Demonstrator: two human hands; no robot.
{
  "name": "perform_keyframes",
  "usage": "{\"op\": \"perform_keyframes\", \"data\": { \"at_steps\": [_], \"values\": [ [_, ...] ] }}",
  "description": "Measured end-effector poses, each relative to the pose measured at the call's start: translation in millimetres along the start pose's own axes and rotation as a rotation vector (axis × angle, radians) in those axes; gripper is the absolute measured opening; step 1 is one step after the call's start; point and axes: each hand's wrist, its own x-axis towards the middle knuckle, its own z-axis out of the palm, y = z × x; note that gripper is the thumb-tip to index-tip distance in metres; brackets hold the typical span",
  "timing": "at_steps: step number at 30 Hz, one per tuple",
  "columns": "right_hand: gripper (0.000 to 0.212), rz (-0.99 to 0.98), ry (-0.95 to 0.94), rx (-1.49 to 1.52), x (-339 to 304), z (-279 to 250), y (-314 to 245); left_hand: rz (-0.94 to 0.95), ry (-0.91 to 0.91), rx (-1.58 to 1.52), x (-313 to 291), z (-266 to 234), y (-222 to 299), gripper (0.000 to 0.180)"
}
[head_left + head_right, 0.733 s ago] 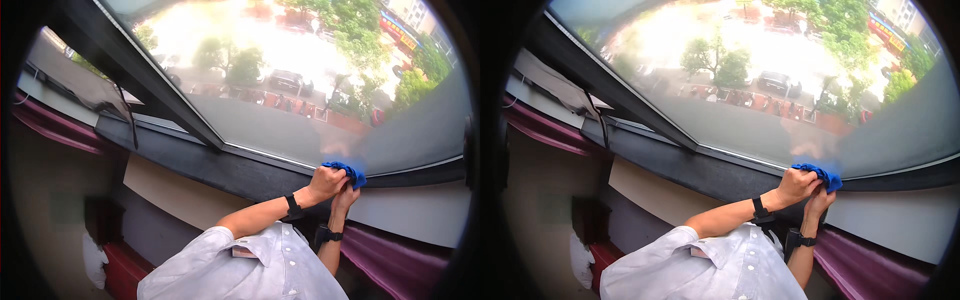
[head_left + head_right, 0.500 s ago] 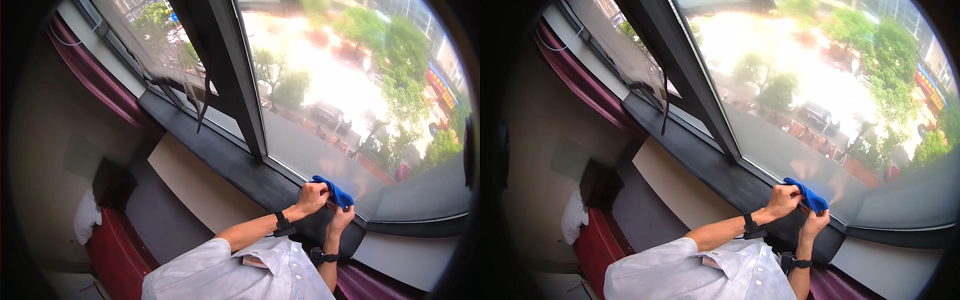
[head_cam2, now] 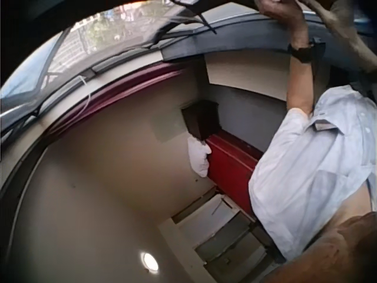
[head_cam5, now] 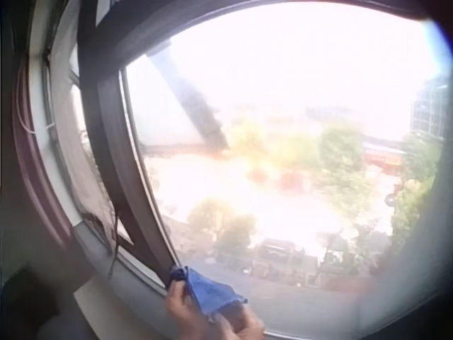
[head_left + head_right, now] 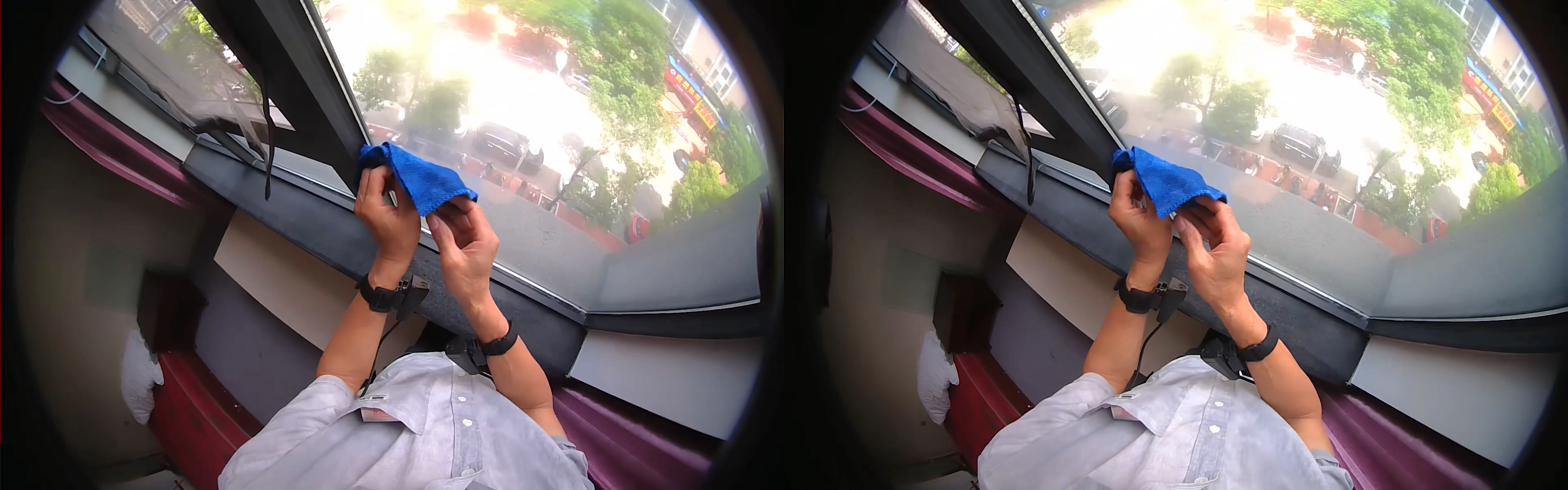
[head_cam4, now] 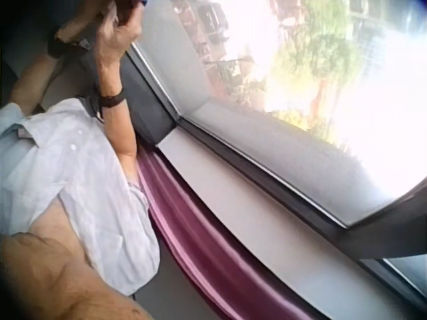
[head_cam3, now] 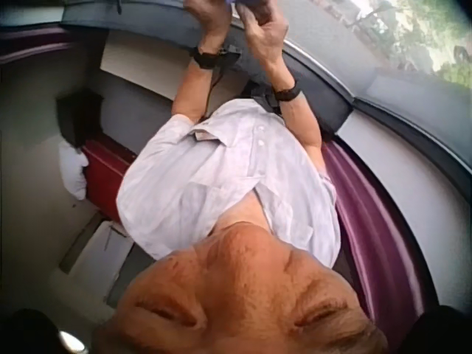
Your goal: Wiping the window frame and glass with a blue cloth.
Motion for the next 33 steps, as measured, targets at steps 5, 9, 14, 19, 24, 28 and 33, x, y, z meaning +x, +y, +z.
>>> {"op": "perform_keyframes", "data": {
  "at_steps": [5,9,14,19,24,28,33],
  "values": [
    [0.027,0.265,-0.008,-0.137,-32.6,-39.0,97.0,-0.039,-0.145,0.348,-77.0,-16.8,-69.7,0.013],
    [0.025,0.290,-0.014,-0.254,-48.4,-62.8,115.4,-0.121,-0.161,0.357,-110.2,-10.3,-86.7,0.004],
    [0.021,0.323,0.114,-0.352,-65.4,-99.1,128.9,-0.255,-0.292,0.289,-147.5,1.1,-83.2,0.002],
    [0.018,0.197,0.355,-0.325,-65.8,-119.7,68.1,-0.228,-0.364,0.098,-140.2,19.9,-26.0,0.002],
    [0.015,-0.215,0.564,-0.341,-62.8,-132.3,-34.1,0.111,-0.423,-0.228,-100.9,50.4,75.6,0.013],
    [0.025,-0.446,0.584,-0.242,-40.9,-106.4,-90.6,0.374,-0.341,-0.364,-46.7,63.8,132.1,0.021],
    [0.023,-0.452,0.409,-0.506,-6.9,-47.0,-75.7,0.360,-0.130,-0.137,1.7,39.1,98.7,0.016]
  ]
}}
